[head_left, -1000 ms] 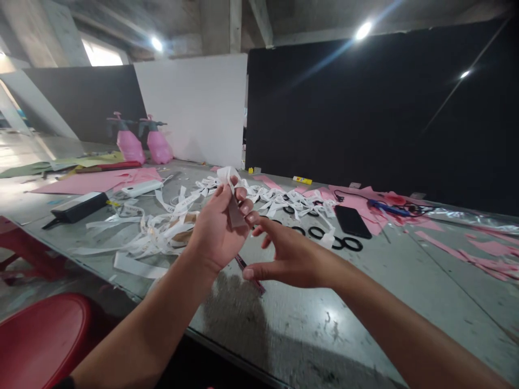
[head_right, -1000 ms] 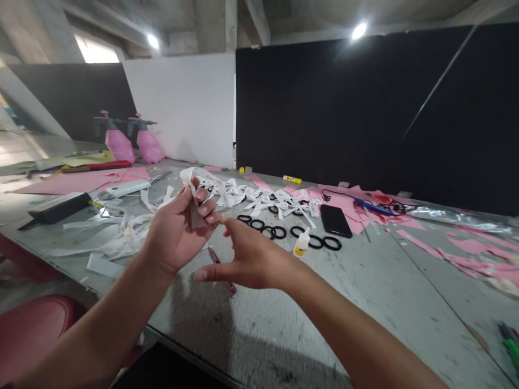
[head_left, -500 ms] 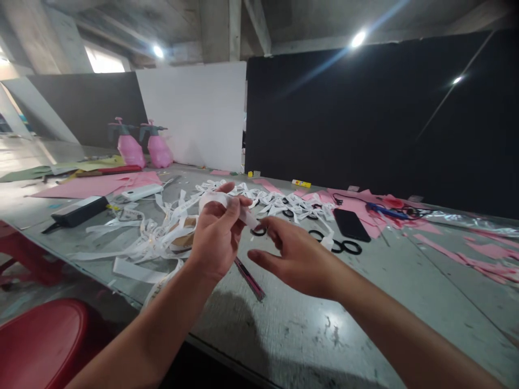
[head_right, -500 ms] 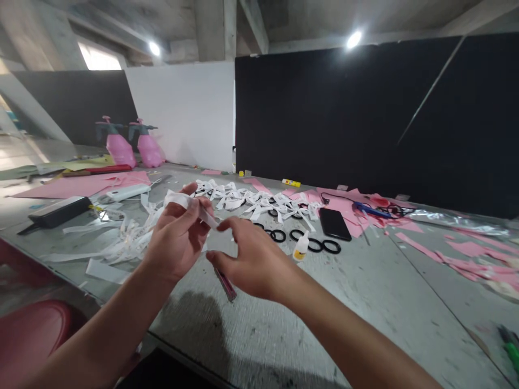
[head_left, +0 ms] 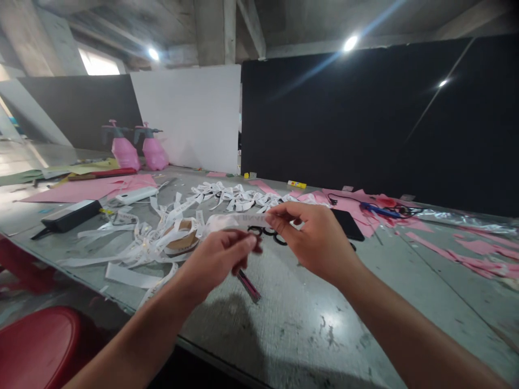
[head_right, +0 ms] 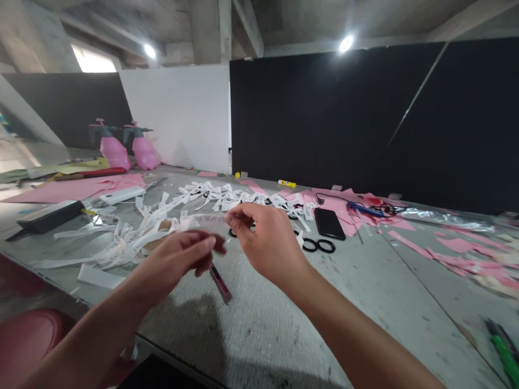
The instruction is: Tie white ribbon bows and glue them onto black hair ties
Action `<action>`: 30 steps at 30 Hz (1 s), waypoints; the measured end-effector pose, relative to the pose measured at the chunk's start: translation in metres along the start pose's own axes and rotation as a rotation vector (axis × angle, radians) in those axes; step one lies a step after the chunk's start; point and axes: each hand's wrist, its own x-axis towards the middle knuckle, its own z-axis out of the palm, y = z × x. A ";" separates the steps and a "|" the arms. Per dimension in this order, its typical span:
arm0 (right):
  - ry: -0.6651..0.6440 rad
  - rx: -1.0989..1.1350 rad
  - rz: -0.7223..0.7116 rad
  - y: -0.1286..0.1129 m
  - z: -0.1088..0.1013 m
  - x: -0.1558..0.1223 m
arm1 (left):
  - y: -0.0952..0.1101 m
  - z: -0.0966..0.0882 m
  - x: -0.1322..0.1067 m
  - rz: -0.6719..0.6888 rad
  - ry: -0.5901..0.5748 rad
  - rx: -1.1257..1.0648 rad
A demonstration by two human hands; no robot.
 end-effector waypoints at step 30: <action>-0.217 -0.134 -0.042 0.002 -0.033 0.003 | 0.008 -0.008 0.009 0.152 -0.113 0.337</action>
